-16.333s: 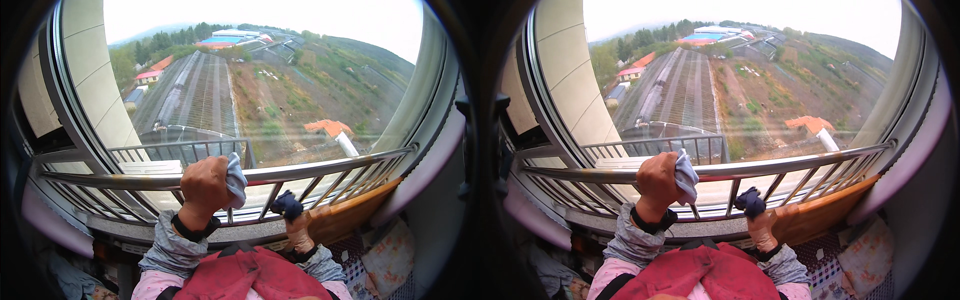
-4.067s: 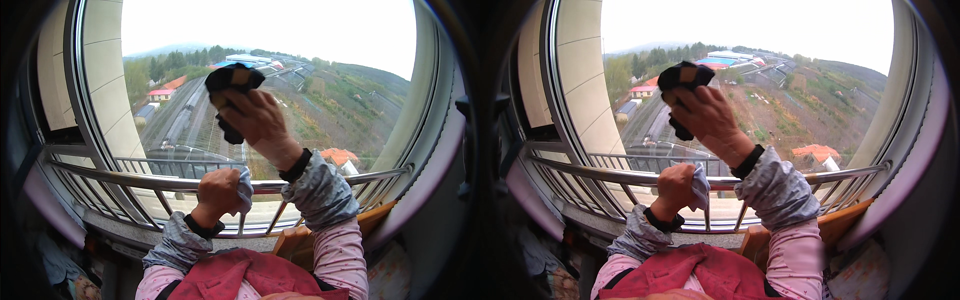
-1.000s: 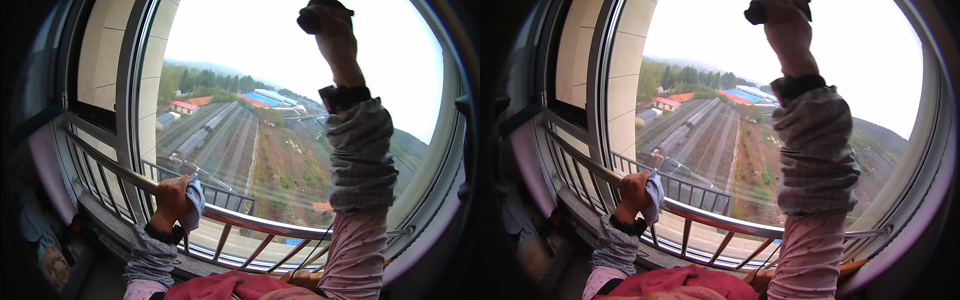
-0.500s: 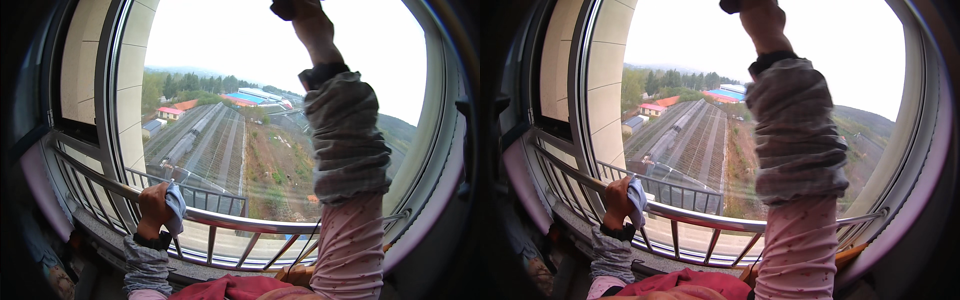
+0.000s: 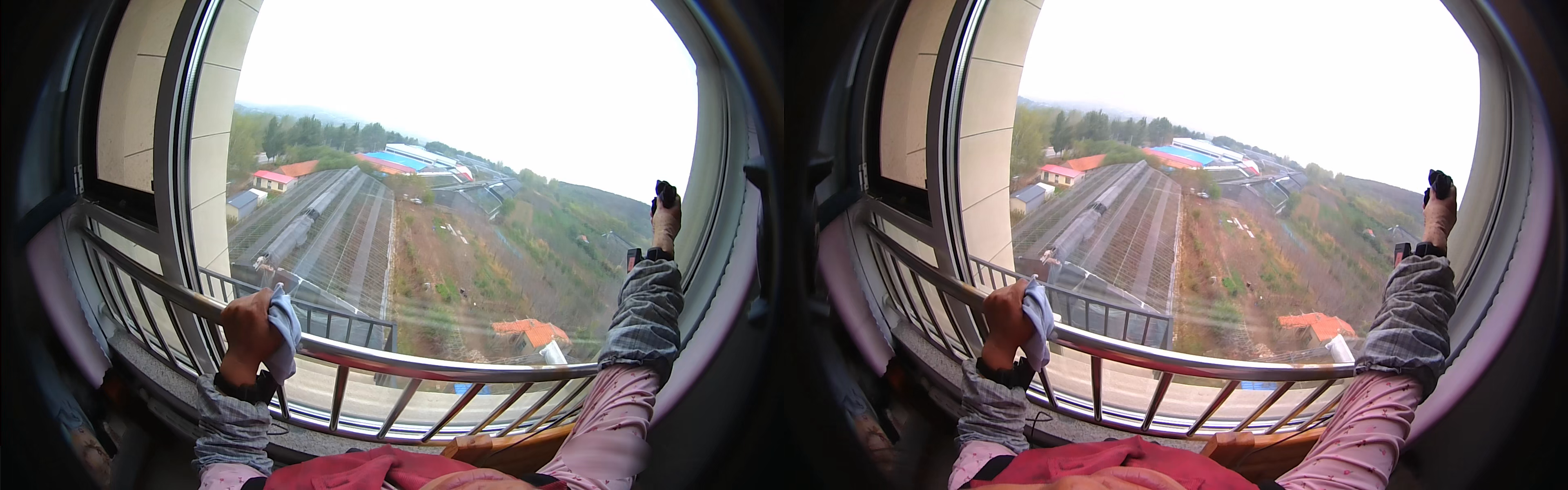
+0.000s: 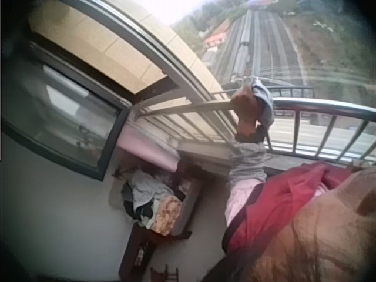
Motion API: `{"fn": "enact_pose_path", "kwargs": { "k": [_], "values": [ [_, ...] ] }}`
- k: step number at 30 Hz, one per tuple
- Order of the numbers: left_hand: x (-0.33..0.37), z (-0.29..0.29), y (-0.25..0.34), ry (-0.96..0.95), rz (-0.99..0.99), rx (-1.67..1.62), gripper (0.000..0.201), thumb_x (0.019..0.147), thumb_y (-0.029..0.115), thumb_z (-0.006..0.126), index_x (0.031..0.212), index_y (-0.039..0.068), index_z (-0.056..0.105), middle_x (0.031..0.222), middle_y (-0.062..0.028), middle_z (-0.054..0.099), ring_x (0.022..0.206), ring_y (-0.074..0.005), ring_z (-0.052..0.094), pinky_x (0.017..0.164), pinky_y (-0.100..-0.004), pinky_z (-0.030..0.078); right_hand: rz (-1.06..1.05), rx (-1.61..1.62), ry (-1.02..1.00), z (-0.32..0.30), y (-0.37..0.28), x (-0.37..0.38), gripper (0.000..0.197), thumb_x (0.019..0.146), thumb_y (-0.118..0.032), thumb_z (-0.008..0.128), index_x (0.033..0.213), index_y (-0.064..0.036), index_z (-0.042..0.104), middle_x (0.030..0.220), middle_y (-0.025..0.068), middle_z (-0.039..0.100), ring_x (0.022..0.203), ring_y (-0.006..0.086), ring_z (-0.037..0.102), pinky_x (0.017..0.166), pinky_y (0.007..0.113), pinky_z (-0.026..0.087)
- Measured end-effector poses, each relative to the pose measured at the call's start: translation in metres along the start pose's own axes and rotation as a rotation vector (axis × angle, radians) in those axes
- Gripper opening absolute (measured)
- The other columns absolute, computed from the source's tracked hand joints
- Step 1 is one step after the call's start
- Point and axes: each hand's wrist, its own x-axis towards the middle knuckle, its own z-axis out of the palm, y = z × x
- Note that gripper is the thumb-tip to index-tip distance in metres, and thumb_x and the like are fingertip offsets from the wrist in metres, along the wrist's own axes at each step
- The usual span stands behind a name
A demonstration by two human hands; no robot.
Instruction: The person wipes a metal balcony railing with two cloths, alternating hands and moving along the length of the rail. The person also wipes the adjacent window frame and glass while standing on the balcony.
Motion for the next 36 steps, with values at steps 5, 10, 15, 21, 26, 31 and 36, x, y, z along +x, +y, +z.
{"fn": "enact_pose_path", "kwargs": {
  "k": [5, 10, 15, 21, 26, 31, 36],
  "values": [
    [0.0, -0.002, 0.0, -0.033, -0.027, -0.036, 0.013, 0.084, 0.019, 0.061, 0.08, 0.007, 0.06, 0.064, -0.0177, 0.061, 0.062, -0.041, 0.064, 0.058, -0.0482, 0.049, -0.249, -0.092, 0.259, 0.019, -0.086, -0.011, 0.037, 0.091, -0.023, 0.072, 0.124, -0.0116, 0.063, 0.107, 0.0141, 0.073, 0.095, 0.0367, 0.071, 0.083, 0.048, 0.057],
    [0.0, -0.002, -0.001, -0.042, -0.023, -0.055, 0.013, 0.084, 0.019, 0.061, 0.081, 0.007, 0.06, 0.065, -0.0168, 0.061, 0.062, -0.0399, 0.064, 0.058, -0.0475, 0.049, -0.918, 0.255, 0.439, 0.018, -0.287, -0.096, 0.026, 0.093, -0.006, 0.062, 0.117, -0.0139, 0.064, 0.107, 0.0083, 0.071, 0.102, 0.0291, 0.069, 0.087, 0.04, 0.057],
    [0.0, -0.003, -0.002, -0.039, -0.004, -0.047, 0.013, 0.084, 0.02, 0.061, 0.081, 0.007, 0.059, 0.066, -0.0174, 0.06, 0.063, -0.04, 0.064, 0.058, -0.0476, 0.049, -1.131, 0.661, 0.254, 0.007, -0.427, -0.231, 0.025, 0.093, -0.008, 0.059, 0.116, -0.0172, 0.065, 0.12, 0.0062, 0.067, 0.107, 0.0268, 0.068, 0.085, 0.036, 0.058],
    [0.001, -0.004, 0.0, -0.006, 0.035, -0.042, 0.012, 0.083, 0.015, 0.06, 0.075, 0.007, 0.054, 0.062, -0.0143, 0.059, 0.06, -0.0385, 0.063, 0.059, -0.0475, 0.05, -1.229, 0.628, 0.001, -0.02, -0.451, -0.326, 0.021, 0.093, -0.019, 0.069, 0.113, -0.0221, 0.067, 0.123, 0.0023, 0.067, 0.088, 0.0281, 0.073, 0.072, 0.036, 0.061],
    [0.002, -0.005, -0.001, 0.002, 0.06, -0.023, 0.012, 0.083, 0.017, 0.06, 0.077, 0.007, 0.056, 0.063, -0.0146, 0.059, 0.06, -0.038, 0.063, 0.058, -0.0459, 0.05, -1.157, 0.726, -0.041, -0.017, -0.412, -0.28, 0.023, 0.093, -0.018, 0.065, 0.114, -0.0278, 0.067, 0.123, -0.0027, 0.068, 0.086, 0.0244, 0.074, 0.07, 0.035, 0.06],
    [0.002, -0.006, -0.001, -0.029, 0.065, -0.023, 0.012, 0.082, 0.016, 0.061, 0.079, 0.006, 0.056, 0.064, -0.0156, 0.058, 0.061, -0.0385, 0.063, 0.058, -0.0453, 0.049, -0.951, 0.57, -0.039, -0.015, -0.324, -0.197, 0.028, 0.092, -0.014, 0.065, 0.116, -0.0283, 0.066, 0.122, 0.0021, 0.069, 0.101, 0.0324, 0.07, 0.081, 0.039, 0.057],
    [0.0, -0.005, -0.002, -0.035, 0.073, -0.003, 0.013, 0.081, 0.016, 0.061, 0.082, 0.004, 0.057, 0.067, -0.0175, 0.06, 0.063, -0.0399, 0.063, 0.058, -0.0457, 0.05, -0.757, 0.295, 0.107, -0.009, -0.202, -0.145, 0.052, 0.089, 0.002, 0.061, 0.133, -0.0256, 0.056, 0.125, 0.0073, 0.066, 0.102, 0.0357, 0.069, 0.085, 0.041, 0.058]
  ]
}}
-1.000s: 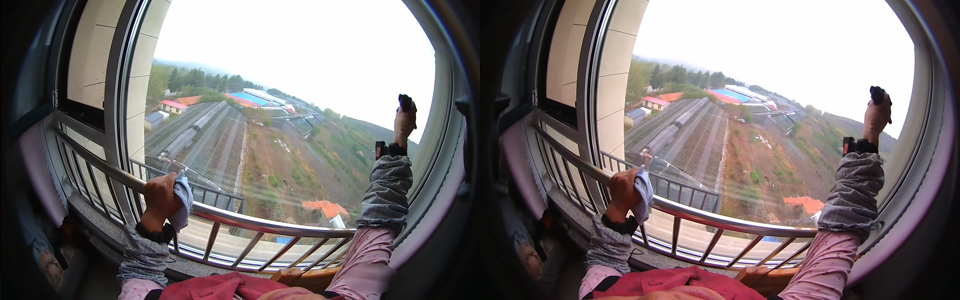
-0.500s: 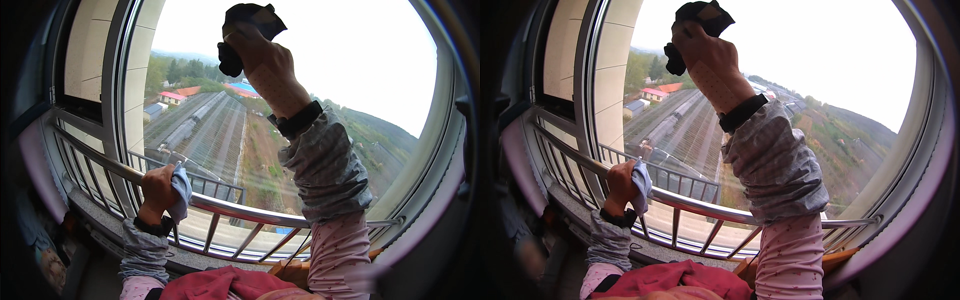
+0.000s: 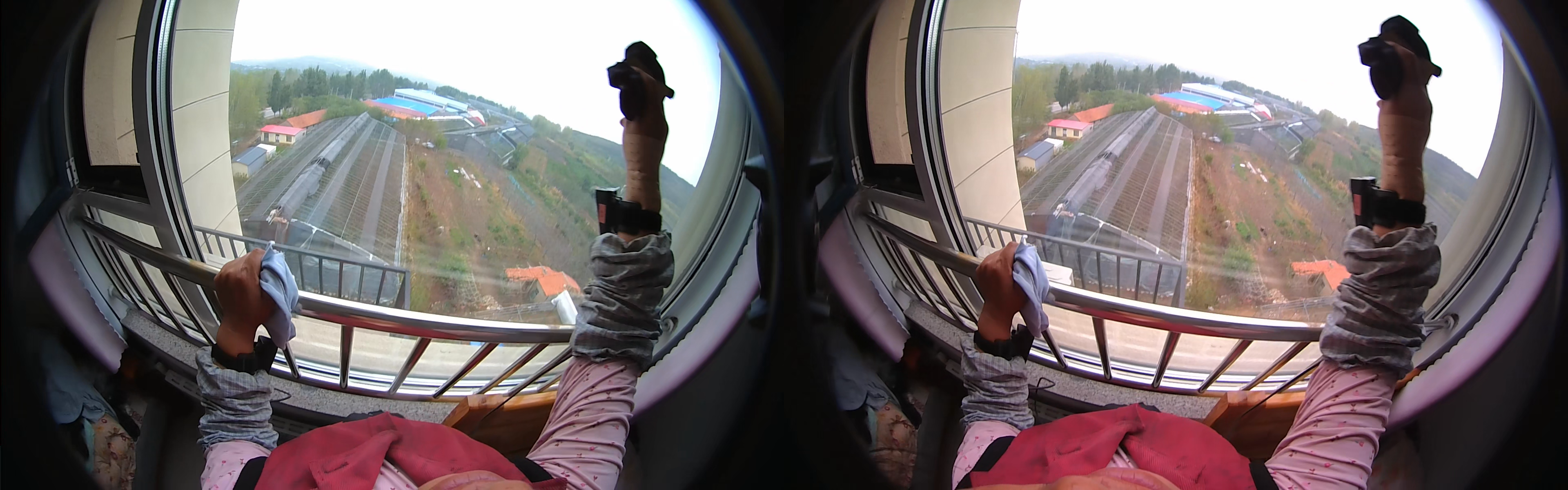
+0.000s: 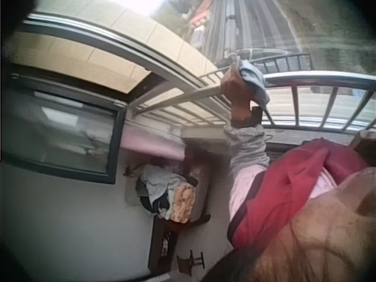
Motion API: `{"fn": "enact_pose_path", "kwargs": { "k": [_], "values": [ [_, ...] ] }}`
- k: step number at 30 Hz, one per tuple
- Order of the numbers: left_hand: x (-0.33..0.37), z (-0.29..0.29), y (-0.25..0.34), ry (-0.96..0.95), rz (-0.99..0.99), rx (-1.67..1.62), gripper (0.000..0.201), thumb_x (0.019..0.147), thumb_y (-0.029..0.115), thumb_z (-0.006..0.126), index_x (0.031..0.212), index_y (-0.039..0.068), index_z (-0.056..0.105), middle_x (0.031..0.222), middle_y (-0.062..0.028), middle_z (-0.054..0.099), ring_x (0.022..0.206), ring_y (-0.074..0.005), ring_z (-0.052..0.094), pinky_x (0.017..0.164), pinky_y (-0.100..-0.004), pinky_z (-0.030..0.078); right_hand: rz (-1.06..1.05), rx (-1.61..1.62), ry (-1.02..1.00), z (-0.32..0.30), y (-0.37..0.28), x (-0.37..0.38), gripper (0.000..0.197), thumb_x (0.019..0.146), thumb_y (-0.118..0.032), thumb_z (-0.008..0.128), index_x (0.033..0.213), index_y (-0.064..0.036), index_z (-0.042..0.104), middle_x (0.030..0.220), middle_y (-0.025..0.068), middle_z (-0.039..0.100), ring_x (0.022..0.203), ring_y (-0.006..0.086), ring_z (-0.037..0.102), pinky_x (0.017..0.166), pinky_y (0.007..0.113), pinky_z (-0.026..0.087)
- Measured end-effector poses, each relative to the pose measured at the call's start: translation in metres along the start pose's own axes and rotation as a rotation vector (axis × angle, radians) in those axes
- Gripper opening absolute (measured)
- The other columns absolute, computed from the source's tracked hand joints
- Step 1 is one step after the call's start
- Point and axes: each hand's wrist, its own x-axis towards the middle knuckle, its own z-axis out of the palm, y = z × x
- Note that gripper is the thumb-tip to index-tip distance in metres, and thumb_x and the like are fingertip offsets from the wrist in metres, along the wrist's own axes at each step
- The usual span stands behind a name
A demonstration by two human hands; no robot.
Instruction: The person wipes a metal balcony railing with two cloths, alternating hands and moving along the length of the rail. The person also wipes the adjacent window frame and glass while standing on the balcony.
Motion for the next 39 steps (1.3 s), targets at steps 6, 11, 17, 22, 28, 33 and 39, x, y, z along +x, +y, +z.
{"fn": "enact_pose_path", "kwargs": {
  "k": [6, 11, 17, 22, 28, 33, 39],
  "values": [
    [-0.002, 0.002, -0.004, -0.065, -0.022, 0.038, 0.018, 0.084, 0.018, 0.062, 0.095, 0.003, 0.062, 0.069, -0.0197, 0.061, 0.067, -0.0422, 0.063, 0.061, -0.0479, 0.049, 0.252, -0.172, -0.024, -0.023, 0.044, -0.041, 0.05, 0.091, 0.0, 0.063, 0.134, -0.0221, 0.053, 0.119, 0.0071, 0.066, 0.099, 0.0318, 0.07, 0.08, 0.039, 0.062],
    [-0.004, 0.0, -0.007, -0.117, -0.044, 0.05, 0.03, 0.087, 0.016, 0.062, 0.111, -0.001, 0.065, 0.078, -0.0228, 0.065, 0.075, -0.0443, 0.065, 0.067, -0.0489, 0.052, -0.122, 0.186, -0.156, -0.022, -0.073, -0.091, 0.035, 0.089, -0.003, 0.065, 0.119, -0.0196, 0.062, 0.113, 0.007, 0.067, 0.098, 0.0295, 0.07, 0.075, 0.034, 0.059],
    [-0.008, 0.001, -0.013, -0.123, -0.035, 0.05, 0.035, 0.087, 0.015, 0.063, 0.116, -0.004, 0.063, 0.088, -0.0255, 0.069, 0.083, -0.0458, 0.068, 0.074, -0.0489, 0.054, -0.469, 0.483, -0.557, -0.041, -0.193, -0.162, 0.024, 0.083, -0.013, 0.07, 0.105, -0.023, 0.069, 0.118, -0.0047, 0.065, 0.072, 0.0184, 0.068, 0.06, 0.033, 0.057],
    [-0.009, 0.002, -0.017, -0.102, -0.017, 0.059, 0.036, 0.087, 0.016, 0.065, 0.117, -0.005, 0.063, 0.088, -0.0256, 0.069, 0.083, -0.0457, 0.068, 0.074, -0.0494, 0.054, -0.41, 0.48, -0.644, -0.065, -0.134, -0.182, 0.024, 0.081, -0.014, 0.072, 0.104, -0.0223, 0.069, 0.115, -0.0042, 0.066, 0.077, 0.018, 0.07, 0.061, 0.033, 0.057],
    [-0.014, 0.01, -0.025, -0.034, 0.026, 0.069, 0.032, 0.084, 0.018, 0.067, 0.111, 0.0, 0.065, 0.08, -0.0213, 0.067, 0.075, -0.0424, 0.068, 0.068, -0.0471, 0.053, 0.189, 0.133, -0.251, -0.111, 0.027, -0.226, 0.021, 0.089, -0.011, 0.07, 0.11, -0.0136, 0.068, 0.117, 0.0078, 0.069, 0.102, 0.0289, 0.069, 0.091, 0.037, 0.054],
    [-0.008, 0.01, -0.025, -0.062, -0.026, 0.109, 0.03, 0.087, 0.02, 0.065, 0.112, 0.003, 0.066, 0.083, -0.0225, 0.069, 0.079, -0.0441, 0.068, 0.071, -0.0495, 0.053, 0.314, 0.028, -0.222, -0.13, 0.027, -0.262, 0.03, 0.085, -0.007, 0.074, 0.114, -0.0089, 0.067, 0.112, 0.0105, 0.068, 0.112, 0.0319, 0.064, 0.098, 0.041, 0.049],
    [-0.002, 0.03, 0.068, -0.262, 0.077, 0.009, 0.037, 0.084, 0.021, 0.064, 0.116, 0.001, 0.065, 0.082, -0.0225, 0.068, 0.077, -0.044, 0.067, 0.068, -0.0501, 0.052, 0.264, 0.29, -0.492, -0.123, -0.113, -0.255, 0.029, 0.075, -0.005, 0.073, 0.102, -0.0147, 0.069, 0.119, 0.0111, 0.061, 0.109, 0.0365, 0.061, 0.092, 0.044, 0.052]
  ]
}}
